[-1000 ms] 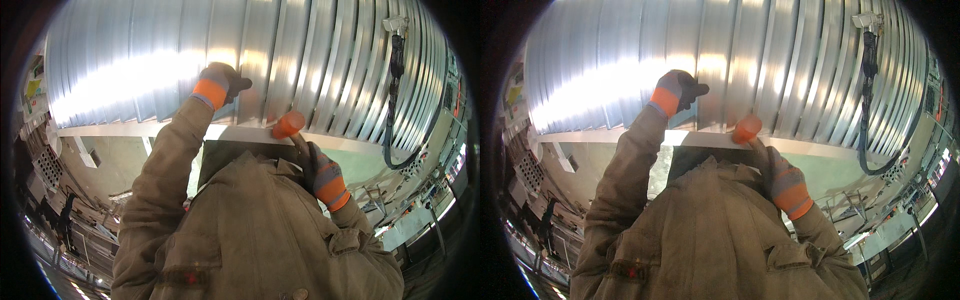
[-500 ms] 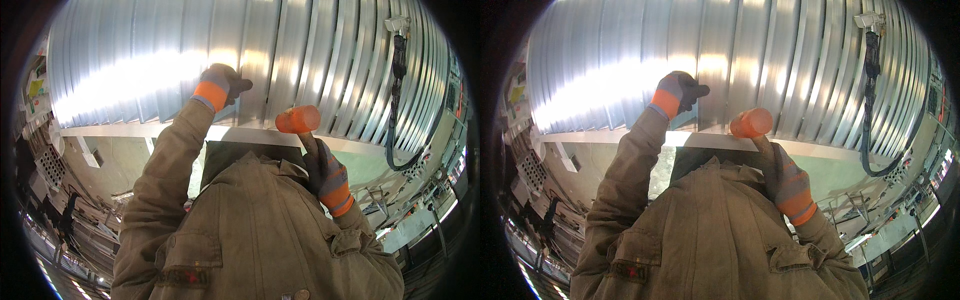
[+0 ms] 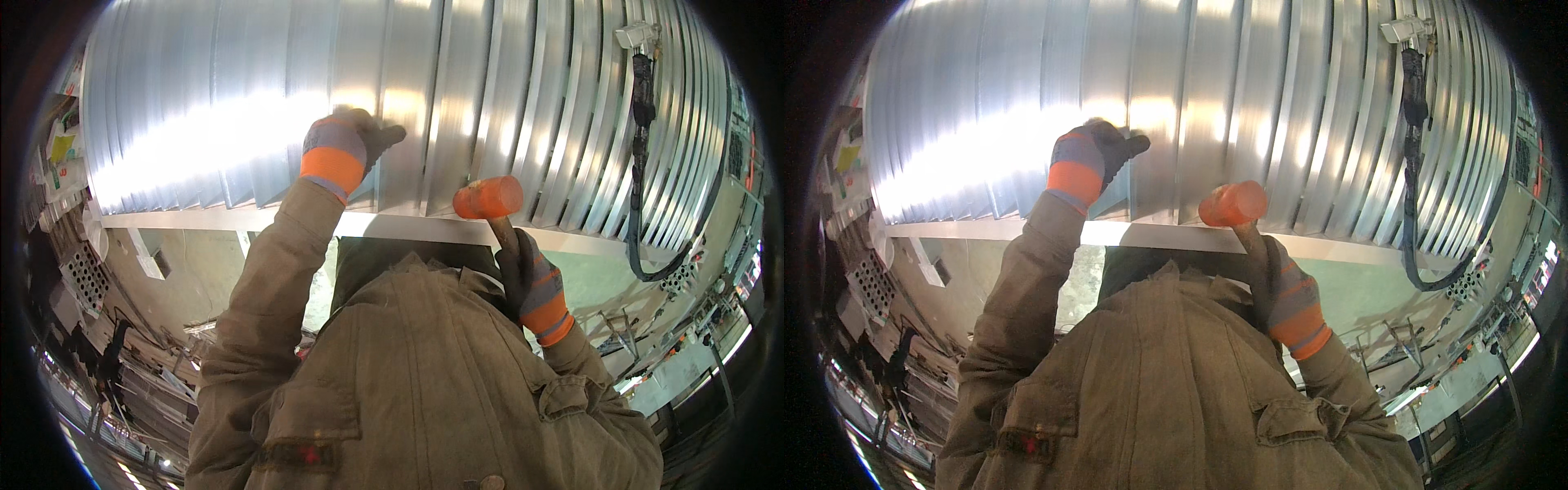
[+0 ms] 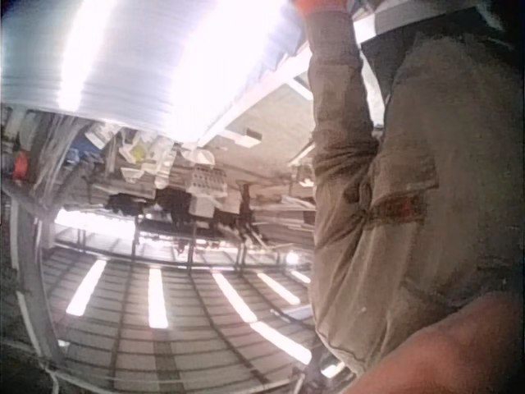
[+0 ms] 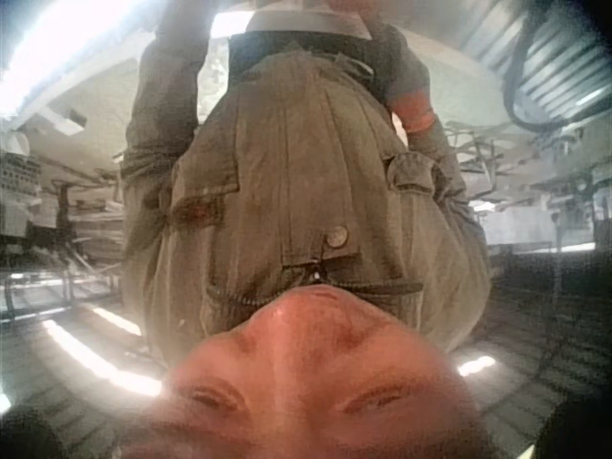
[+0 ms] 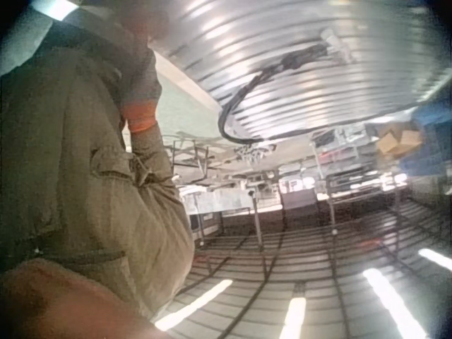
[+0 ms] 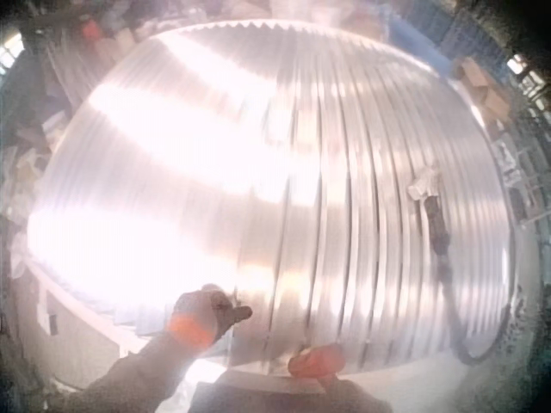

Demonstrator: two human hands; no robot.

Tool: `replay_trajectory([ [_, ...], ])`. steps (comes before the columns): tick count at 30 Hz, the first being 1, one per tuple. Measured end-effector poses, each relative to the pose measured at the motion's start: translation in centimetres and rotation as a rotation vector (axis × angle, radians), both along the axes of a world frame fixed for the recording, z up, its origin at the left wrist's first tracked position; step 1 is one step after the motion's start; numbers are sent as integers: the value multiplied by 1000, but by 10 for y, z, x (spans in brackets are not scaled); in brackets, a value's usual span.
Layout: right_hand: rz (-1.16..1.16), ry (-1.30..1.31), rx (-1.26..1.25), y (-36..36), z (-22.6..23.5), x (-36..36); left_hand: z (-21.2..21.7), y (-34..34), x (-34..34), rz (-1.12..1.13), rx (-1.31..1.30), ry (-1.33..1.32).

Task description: The person welds a metal strip onto a curved metal panel using a handheld welding torch, then taps the weld with a rubber mallet. The person repeats this sequence along the panel, alternating between welding and tapping.

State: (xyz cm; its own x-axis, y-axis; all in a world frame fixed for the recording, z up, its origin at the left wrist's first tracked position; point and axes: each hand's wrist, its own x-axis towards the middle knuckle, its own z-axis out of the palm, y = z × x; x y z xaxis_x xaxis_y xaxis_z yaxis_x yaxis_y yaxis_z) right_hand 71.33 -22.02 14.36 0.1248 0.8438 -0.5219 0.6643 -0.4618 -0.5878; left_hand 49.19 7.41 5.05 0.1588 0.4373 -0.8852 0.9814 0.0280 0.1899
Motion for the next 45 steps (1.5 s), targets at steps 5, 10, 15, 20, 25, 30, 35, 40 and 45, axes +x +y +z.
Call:
replay_trajectory([
  [5,-28,68,6,0,3,14,-9,-28,45,26,-24,-169],
  [10,-9,19,58,7,10,15,-32,-27,64,68,-167,-34],
  [15,3,82,52,15,11,13,-37,-26,63,59,-138,-14],
  [20,-193,-188,253,26,-14,68,-42,-26,58,106,-160,-11],
  [25,-534,-552,376,74,-59,275,-45,-27,61,123,-135,10],
  [30,-631,-791,578,131,-126,461,-33,-37,56,114,-41,90],
  [35,-581,-832,390,147,-183,540,-22,-77,13,721,118,-181],
  [40,-654,-791,459,141,-194,524,-7,-135,-55,988,510,-400],
  [45,-371,-902,647,144,-160,461,-9,-214,-86,1029,669,-237],
])
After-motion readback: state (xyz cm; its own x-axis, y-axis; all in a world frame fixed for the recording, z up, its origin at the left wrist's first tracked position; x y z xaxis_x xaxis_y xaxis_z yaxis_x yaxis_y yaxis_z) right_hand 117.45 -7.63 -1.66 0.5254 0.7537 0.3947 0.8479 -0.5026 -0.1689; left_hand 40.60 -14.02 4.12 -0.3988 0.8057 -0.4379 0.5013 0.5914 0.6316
